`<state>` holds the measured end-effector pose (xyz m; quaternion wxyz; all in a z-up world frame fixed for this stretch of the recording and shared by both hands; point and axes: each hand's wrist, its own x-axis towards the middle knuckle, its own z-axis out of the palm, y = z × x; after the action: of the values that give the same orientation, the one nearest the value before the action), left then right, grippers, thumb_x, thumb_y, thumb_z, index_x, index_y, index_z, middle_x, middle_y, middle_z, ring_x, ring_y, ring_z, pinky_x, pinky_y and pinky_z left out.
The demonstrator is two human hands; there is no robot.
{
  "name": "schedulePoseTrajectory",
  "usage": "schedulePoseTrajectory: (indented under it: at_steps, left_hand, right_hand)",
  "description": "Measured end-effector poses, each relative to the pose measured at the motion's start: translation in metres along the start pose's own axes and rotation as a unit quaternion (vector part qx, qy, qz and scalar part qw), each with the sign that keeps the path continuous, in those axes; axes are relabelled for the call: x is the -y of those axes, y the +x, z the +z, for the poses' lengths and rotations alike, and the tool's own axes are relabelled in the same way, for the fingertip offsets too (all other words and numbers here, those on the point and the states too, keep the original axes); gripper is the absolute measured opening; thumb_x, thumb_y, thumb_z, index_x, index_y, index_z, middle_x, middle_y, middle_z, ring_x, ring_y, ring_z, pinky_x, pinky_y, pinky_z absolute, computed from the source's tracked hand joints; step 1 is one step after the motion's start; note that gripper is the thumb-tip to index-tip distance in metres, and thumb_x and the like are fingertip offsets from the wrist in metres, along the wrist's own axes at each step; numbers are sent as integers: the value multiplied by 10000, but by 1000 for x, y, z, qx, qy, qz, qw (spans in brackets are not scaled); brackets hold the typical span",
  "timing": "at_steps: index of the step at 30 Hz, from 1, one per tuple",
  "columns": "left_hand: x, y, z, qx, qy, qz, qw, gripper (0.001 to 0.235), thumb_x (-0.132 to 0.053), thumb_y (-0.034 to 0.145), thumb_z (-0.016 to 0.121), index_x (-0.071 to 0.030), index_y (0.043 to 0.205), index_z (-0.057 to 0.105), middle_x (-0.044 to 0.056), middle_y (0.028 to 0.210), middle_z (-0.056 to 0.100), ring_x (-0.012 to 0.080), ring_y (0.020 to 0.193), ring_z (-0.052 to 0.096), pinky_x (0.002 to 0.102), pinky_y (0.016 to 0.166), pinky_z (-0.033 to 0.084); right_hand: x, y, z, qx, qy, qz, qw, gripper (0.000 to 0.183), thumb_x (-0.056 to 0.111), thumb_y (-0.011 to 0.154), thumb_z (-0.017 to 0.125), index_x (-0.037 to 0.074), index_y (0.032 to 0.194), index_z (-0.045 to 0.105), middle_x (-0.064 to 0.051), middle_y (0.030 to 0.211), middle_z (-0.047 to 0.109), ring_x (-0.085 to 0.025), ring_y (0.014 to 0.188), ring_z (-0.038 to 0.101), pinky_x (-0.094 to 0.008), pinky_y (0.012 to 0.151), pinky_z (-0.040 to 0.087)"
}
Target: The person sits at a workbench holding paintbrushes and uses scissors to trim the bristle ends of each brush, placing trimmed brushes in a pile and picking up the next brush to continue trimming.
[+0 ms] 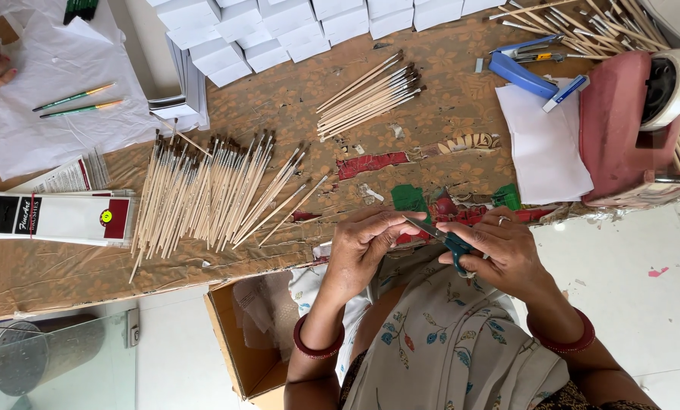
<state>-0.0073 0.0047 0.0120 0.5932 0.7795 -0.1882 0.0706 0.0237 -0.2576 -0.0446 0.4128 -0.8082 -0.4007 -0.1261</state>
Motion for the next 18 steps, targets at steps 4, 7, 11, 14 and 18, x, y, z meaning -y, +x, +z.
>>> schedulePoseTrajectory:
  at_steps: [4, 7, 11, 14, 18]
  left_hand:
    - [41, -3, -18, -9, -55, 6, 998, 216, -92, 1061, 579, -104, 1233, 708, 44, 1114, 743, 171, 1004, 770, 272, 853, 657]
    - [87, 2, -53, -133, 247, -86, 956, 190, -113, 1071, 606, -118, 990, 778, 19, 1069, 826, 104, 840, 795, 265, 629, 573]
    - [118, 21, -75, -183, 542, -34, 819, 225, -195, 923, 752, -78, 1114, 783, 111, 1043, 786, 229, 953, 735, 356, 771, 629]
    - [130, 55, -47, -148, 550, -5, 822, 268, -197, 918, 732, -80, 1159, 754, 114, 1116, 765, 253, 1015, 724, 361, 806, 626]
    - [110, 109, -4, -23, 577, 9, 816, 292, -69, 884, 655, -75, 1170, 714, 86, 1072, 718, 253, 1012, 690, 388, 815, 587]
  right_hand:
    - [2, -4, -1, -20, 24, 33, 999, 608, 215, 711, 838, 108, 1289, 684, 40, 603, 530, -97, 582, 530, -321, 753, 408]
    - [-1, -5, -5, -48, 35, 56, 997, 610, 211, 667, 838, 108, 1253, 702, 67, 582, 503, -70, 568, 521, -308, 758, 402]
    - [-1, -7, -4, -66, 42, 63, 995, 619, 227, 665, 864, 97, 1247, 699, 77, 602, 511, -61, 579, 523, -307, 776, 406]
    - [1, -2, -3, -62, 31, 58, 996, 622, 234, 669, 884, 95, 1247, 700, 76, 605, 525, -64, 583, 533, -311, 773, 408]
    - [8, 4, -3, -61, 21, 47, 997, 639, 241, 686, 895, 102, 1273, 686, 64, 637, 556, -83, 621, 563, -316, 779, 411]
